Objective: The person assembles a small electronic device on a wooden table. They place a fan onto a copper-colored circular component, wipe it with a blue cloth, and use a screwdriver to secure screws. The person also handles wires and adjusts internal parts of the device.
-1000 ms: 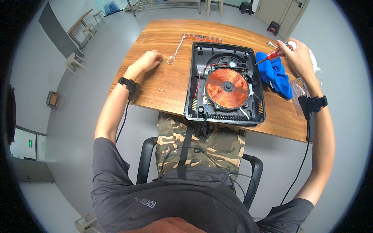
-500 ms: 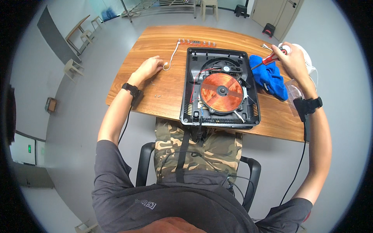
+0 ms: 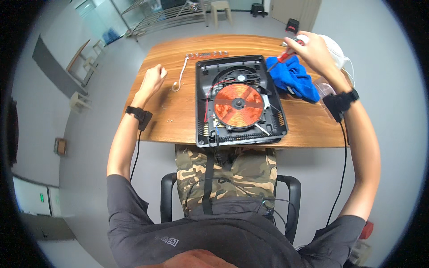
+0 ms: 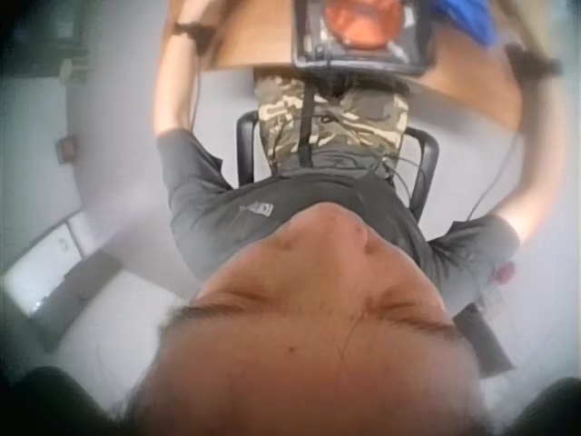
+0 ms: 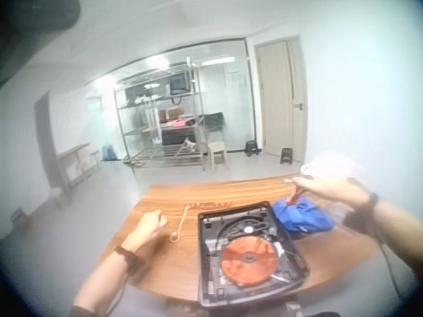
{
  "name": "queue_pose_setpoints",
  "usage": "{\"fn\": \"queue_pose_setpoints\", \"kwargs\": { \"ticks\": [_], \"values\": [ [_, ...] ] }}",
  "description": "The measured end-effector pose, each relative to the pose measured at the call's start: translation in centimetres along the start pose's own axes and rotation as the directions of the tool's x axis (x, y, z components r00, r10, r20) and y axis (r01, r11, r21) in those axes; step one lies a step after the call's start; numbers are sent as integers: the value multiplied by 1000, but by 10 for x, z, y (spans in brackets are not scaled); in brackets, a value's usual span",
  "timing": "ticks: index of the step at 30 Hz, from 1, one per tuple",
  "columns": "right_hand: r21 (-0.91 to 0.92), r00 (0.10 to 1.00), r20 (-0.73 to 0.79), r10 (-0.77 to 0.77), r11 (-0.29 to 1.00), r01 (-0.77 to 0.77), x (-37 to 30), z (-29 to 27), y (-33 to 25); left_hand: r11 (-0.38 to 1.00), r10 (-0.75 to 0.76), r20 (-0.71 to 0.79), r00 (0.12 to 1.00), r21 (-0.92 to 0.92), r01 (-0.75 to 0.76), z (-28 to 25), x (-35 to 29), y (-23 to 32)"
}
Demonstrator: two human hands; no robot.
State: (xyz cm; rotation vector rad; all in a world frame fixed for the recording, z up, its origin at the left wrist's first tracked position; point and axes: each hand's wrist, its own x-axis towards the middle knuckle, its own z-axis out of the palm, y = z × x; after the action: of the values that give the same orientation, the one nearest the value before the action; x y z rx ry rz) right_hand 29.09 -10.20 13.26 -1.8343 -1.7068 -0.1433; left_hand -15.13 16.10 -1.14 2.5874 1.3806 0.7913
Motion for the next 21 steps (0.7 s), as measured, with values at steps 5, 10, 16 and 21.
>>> {"fn": "queue_pose_setpoints", "kwargs": {
  "ticks": [5,10,16,21],
  "values": [
    [11,999,-20,-37,999,37,9,5,3,978,154,221,963,-174,-116,-4,24,70],
    [19,990,-82,-114,993,116,14,3,8,872,487,289,825,-222,-437,35,45,160],
    [-9,990,-74,-117,993,117,24,10,15,724,681,274,679,-390,-569,99,60,219],
    [68,996,-65,-53,996,57,20,8,18,755,609,311,730,-511,-411,123,68,235]
  ]
}}
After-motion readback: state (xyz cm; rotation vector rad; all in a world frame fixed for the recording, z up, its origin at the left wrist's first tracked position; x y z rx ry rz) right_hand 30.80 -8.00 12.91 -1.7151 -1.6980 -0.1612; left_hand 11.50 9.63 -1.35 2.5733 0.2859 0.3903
